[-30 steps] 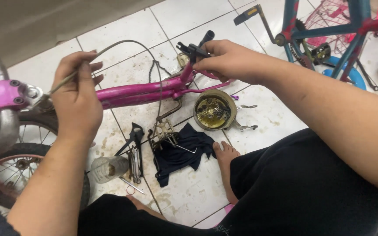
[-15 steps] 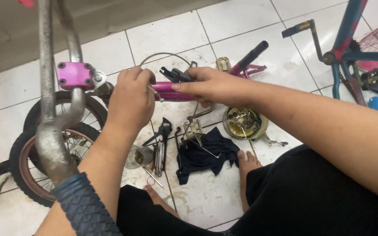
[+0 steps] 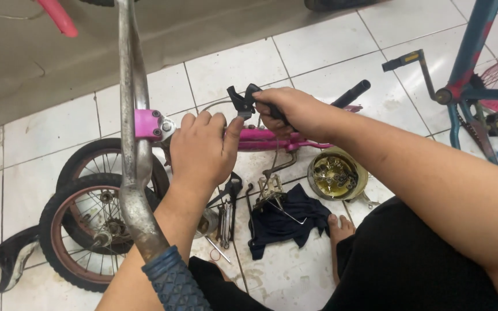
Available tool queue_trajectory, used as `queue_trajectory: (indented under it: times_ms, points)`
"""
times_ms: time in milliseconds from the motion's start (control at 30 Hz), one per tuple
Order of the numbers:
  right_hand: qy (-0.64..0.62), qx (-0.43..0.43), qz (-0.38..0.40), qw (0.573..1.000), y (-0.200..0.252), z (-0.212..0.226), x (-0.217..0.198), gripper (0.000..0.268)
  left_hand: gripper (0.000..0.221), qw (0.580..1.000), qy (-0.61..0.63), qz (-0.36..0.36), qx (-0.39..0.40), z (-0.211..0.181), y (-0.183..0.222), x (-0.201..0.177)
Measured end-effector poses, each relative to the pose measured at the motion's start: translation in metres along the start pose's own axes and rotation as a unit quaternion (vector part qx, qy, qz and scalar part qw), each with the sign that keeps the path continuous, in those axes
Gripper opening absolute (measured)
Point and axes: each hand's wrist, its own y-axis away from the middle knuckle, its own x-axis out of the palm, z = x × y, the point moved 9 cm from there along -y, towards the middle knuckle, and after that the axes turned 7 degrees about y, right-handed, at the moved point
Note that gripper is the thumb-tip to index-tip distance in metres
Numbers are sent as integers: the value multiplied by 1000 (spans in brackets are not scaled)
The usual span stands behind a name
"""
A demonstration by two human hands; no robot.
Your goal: Installing a brake lever onto a bicycle handlebar and threading the brake cable through the mechanism.
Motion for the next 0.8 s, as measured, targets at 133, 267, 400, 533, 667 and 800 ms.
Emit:
queue_trajectory:
  times_ms: [133,267,400,533,667,800]
  points:
    - [38,15,-48,998,9,18,-9,27,72,997,18,-63,48,-10,-8,-8]
    - [-44,61,-109,991,14,11,-23,33,64,968,76,-175,165,-32,-6,-22]
    - [-51,96,-114,987,23,8,-22,35,54,962,174,-131,167,-30,-6,-16]
    - [27,124,-76,989,34,21,-20,36,49,952,238,-108,158,-22,-16,-18]
    - [129,126,-43,983,35,26,-25,32,30,943,282,-79,159,-20,-14,-26]
    - [223,130,7,966,35,29,-23,28,22,941,299,-66,144,-13,-9,-19]
